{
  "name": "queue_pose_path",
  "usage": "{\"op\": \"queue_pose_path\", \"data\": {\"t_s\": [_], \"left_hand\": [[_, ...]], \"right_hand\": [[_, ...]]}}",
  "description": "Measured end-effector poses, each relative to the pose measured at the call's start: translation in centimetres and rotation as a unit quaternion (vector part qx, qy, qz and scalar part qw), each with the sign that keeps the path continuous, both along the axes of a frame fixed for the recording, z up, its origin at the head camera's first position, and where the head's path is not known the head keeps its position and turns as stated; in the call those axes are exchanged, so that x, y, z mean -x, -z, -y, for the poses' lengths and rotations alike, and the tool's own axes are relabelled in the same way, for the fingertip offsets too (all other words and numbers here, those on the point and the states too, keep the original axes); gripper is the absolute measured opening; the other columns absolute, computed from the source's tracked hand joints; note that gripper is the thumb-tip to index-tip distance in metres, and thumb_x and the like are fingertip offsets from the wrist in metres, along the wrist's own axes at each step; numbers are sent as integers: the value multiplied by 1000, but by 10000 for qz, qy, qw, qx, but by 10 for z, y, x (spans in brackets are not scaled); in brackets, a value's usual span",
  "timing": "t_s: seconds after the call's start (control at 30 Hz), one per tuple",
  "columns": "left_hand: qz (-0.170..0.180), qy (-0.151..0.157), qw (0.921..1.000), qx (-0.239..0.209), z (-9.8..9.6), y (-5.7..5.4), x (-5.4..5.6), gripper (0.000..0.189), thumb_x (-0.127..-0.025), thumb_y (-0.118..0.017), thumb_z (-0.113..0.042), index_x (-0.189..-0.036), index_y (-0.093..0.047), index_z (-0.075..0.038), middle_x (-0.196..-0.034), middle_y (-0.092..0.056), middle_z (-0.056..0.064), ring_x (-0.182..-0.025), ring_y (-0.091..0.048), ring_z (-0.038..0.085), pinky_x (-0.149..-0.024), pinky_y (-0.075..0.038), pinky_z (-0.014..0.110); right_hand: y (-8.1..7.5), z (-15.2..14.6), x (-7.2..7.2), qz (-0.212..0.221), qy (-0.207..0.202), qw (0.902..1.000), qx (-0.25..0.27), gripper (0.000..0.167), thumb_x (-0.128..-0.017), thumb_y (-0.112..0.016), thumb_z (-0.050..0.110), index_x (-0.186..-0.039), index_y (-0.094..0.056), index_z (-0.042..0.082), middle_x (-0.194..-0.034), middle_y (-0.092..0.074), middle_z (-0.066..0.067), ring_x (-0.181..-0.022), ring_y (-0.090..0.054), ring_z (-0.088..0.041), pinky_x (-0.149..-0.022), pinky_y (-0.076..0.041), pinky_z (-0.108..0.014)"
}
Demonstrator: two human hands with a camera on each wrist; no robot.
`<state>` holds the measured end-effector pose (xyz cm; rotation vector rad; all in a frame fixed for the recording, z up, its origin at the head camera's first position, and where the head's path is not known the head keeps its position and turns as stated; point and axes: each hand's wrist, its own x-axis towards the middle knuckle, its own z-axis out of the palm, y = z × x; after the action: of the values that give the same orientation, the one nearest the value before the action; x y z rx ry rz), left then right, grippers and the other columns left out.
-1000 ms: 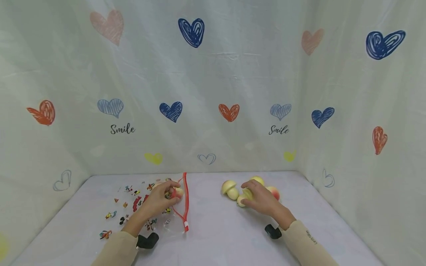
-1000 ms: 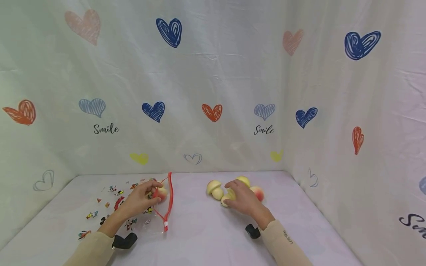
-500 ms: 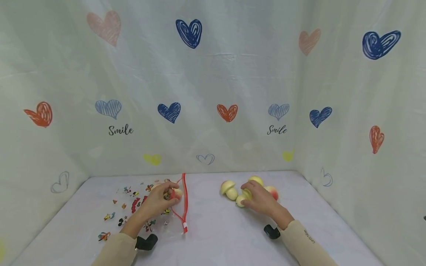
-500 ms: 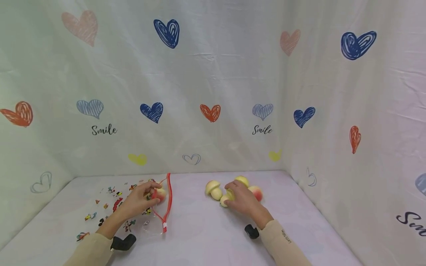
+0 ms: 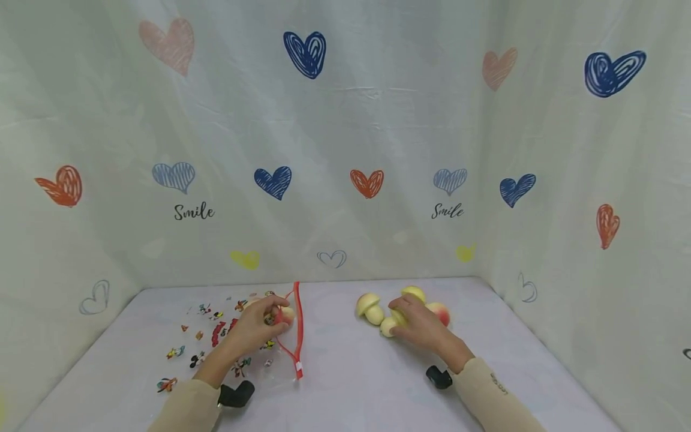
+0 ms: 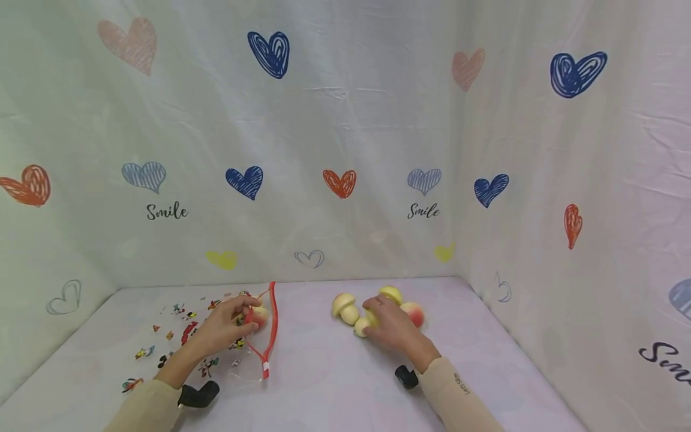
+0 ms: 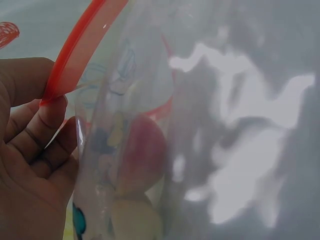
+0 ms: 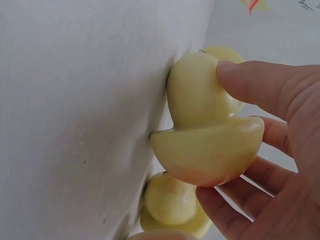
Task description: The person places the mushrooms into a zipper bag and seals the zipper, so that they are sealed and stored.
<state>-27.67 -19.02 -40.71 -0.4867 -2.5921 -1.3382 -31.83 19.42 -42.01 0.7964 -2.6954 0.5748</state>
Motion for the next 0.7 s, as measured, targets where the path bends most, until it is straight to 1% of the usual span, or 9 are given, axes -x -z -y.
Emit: {"op": "queue_pose_path", "data": {"t_s": [0.13,0.27,0.53,0.7], "left_hand": [[-105,36,9999,52,0,0,0,35,-81,-74,-8,-114,-62,-6,-80,-50,0,-92,-53,21,-71,-43,29],[-134,32,9999,73,0,-1,0,35,-81,-74,-8,-113,-62,-7,-80,-50,-1,-92,-53,21,-71,-43,30],[29,18,10000,21,1,-1,-1,36,-82,-74,-10,-115,-62,-6,-82,-50,1,-91,-52,21,-69,-43,28],[-18,31,10000,40,1,-1,0,36,-82,-74,-10,-115,-62,-7,-82,-50,0,-93,-53,20,-71,-43,29]], "right_hand": [[2,0,1,-50,-40,10000,-62,46,-75,-79,20,-116,-60,8,-117,-55,-7,-126,-44,-33,-96,-42,-42],[2,0,1,-12,-57,10000,-61,48,-75,-79,19,-117,-60,7,-118,-55,-8,-127,-44,-33,-97,-41,-42],[2,-1,0,165,-17,9998,-85,51,-75,-79,19,-121,-58,8,-121,-53,-8,-128,-43,-33,-96,-42,-43],[2,-1,-1,243,-29,9997,-75,53,-75,-78,20,-122,-58,9,-121,-53,-6,-122,-48,-29,-94,-43,-42]]}}
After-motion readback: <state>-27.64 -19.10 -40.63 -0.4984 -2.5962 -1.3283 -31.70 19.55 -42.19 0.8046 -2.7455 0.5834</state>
